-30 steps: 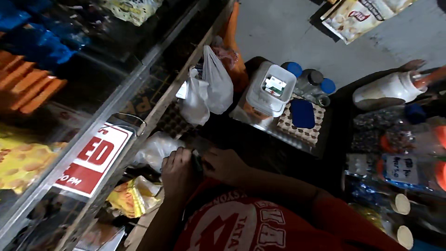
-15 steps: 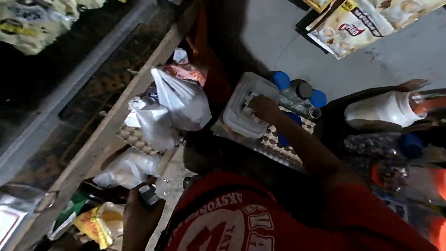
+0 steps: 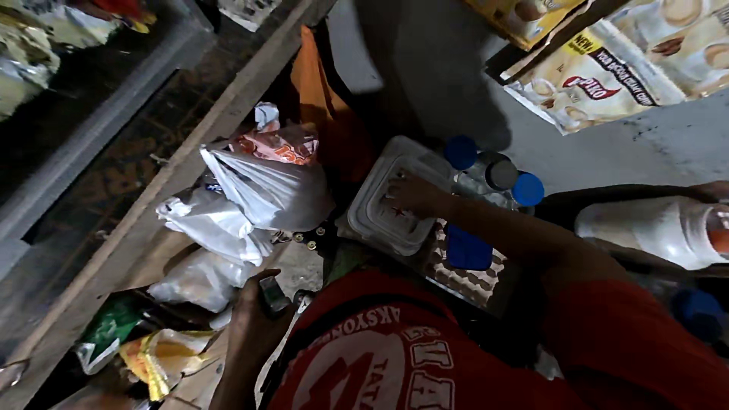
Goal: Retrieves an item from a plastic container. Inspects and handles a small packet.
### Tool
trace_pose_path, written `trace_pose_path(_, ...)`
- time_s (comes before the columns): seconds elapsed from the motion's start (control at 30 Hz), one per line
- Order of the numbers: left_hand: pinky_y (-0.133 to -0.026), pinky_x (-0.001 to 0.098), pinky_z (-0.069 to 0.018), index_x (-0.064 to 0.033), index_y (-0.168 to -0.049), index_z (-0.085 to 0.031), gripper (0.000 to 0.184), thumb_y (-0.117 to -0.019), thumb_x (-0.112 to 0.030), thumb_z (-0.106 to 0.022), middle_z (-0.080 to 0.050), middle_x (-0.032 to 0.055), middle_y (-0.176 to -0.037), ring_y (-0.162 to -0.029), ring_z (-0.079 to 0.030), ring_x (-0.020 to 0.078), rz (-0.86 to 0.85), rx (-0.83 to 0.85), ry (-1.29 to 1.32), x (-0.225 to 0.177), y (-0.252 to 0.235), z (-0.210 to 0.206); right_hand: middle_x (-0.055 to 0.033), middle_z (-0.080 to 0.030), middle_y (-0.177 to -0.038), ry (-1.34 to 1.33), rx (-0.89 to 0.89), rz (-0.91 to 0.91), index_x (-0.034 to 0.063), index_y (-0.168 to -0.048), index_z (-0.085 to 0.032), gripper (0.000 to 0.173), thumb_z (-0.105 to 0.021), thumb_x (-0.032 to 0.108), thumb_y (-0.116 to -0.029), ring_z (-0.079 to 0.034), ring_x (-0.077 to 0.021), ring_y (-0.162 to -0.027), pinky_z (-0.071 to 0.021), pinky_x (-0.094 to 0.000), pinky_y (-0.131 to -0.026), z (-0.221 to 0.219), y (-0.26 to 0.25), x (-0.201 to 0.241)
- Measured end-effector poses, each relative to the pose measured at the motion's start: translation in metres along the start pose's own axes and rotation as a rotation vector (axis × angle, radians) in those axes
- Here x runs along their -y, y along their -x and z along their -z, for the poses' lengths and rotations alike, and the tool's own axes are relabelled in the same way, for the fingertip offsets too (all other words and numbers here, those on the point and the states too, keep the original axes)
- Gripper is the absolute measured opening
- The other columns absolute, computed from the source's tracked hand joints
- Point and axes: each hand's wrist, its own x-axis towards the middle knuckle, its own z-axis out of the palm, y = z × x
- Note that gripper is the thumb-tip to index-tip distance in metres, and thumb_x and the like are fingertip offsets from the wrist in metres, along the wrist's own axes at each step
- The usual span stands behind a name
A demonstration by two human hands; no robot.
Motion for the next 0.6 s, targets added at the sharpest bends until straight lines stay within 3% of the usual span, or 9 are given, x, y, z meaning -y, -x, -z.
trace_pose_path(0.1,-0.075,0.0517,-0.0541,-0.0012,-0.133,-0.055,0.066,-0.07,-0.011,-0.074,-0.065,0.0219,-0.109,-0.088,-0.065,0.0334,0.005,0.015,0.011,-0.001,-0.005,-0.006,-0.0233,-0.053,-0.147,-0.027,-0.009,0.036,0.0241,-0.153,-0.049,0.086,-0.08,-0.006,-0.0783,-0.037,-0.0459,-0.146,-0.01,-0.0683,-0.123,-0.005,0.005,-0.006)
trace_pose_path(0.23,-0.071,0.045,-0.0555,-0.0025,-0.132,-0.055,0.065,-0.0708,-0.013,-0.072,-0.067,0.0166,-0.102,-0.082,-0.066,0.0258,-0.025,0.018,0.046,-0.006,-0.012,-0.013,-0.0231,-0.047,-0.153,-0.014,0.078,0.056,0.0232,-0.157,-0.043,0.1,-0.087,-0.002,-0.07,-0.032,-0.0458,-0.149,-0.0067,-0.0691,-0.123,0.002,0.003,-0.011)
trace_pose_path(0.33,-0.072,0.0451,-0.0559,-0.0033,-0.134,-0.054,0.065,-0.0728,-0.013,-0.073,-0.067,0.0161,-0.102,-0.082,-0.066,0.0253,-0.013,0.031,0.068,-0.01,-0.016,-0.014,-0.0193,-0.047,-0.155,-0.085,0.018,-0.021,0.0224,-0.154,-0.048,0.096,-0.092,0.012,-0.0694,-0.031,-0.0441,-0.15,-0.0079,-0.0696,-0.123,0.021,0.012,-0.013)
trace_pose_path(0.4,-0.077,0.0486,-0.0565,-0.0021,-0.141,-0.049,0.068,-0.0794,-0.015,-0.076,-0.066,0.0196,-0.107,-0.088,-0.067,0.0284,0.108,0.076,0.088,-0.026,-0.017,-0.01,-0.0153,-0.05,-0.153,-0.161,-0.083,-0.075,0.0199,-0.147,-0.057,0.082,-0.091,0.028,-0.0733,-0.036,-0.0418,-0.147,-0.0158,-0.0685,-0.121,0.039,0.026,-0.015)
trace_pose_path(0.5,-0.087,0.051,-0.0559,-0.0054,-0.151,-0.038,0.082,-0.0834,-0.023,-0.081,-0.065,0.0226,-0.118,-0.098,-0.067,0.0307,0.276,0.119,0.117,-0.051,-0.022,0.003,-0.0116,-0.059,-0.144,-0.326,-0.207,-0.076,0.0142,-0.136,-0.065,0.05,-0.078,0.028,-0.09,-0.049,-0.0367,-0.138,-0.0323,-0.0622,-0.116,0.074,0.031,0.016)
trace_pose_path(0.6,-0.088,0.0469,-0.0561,-0.0051,-0.151,-0.036,0.081,-0.084,-0.023,-0.076,-0.064,0.021,-0.121,-0.1,-0.067,0.0252,0.145,0.008,0.213,-0.048,-0.024,0.004,-0.0113,-0.07,-0.127,-0.509,-0.439,0.01,0.0073,-0.122,-0.073,0.027,-0.063,0.021,-0.1001,-0.063,-0.0308,-0.122,-0.048,-0.0529,-0.106,0.095,0.023,0.081)
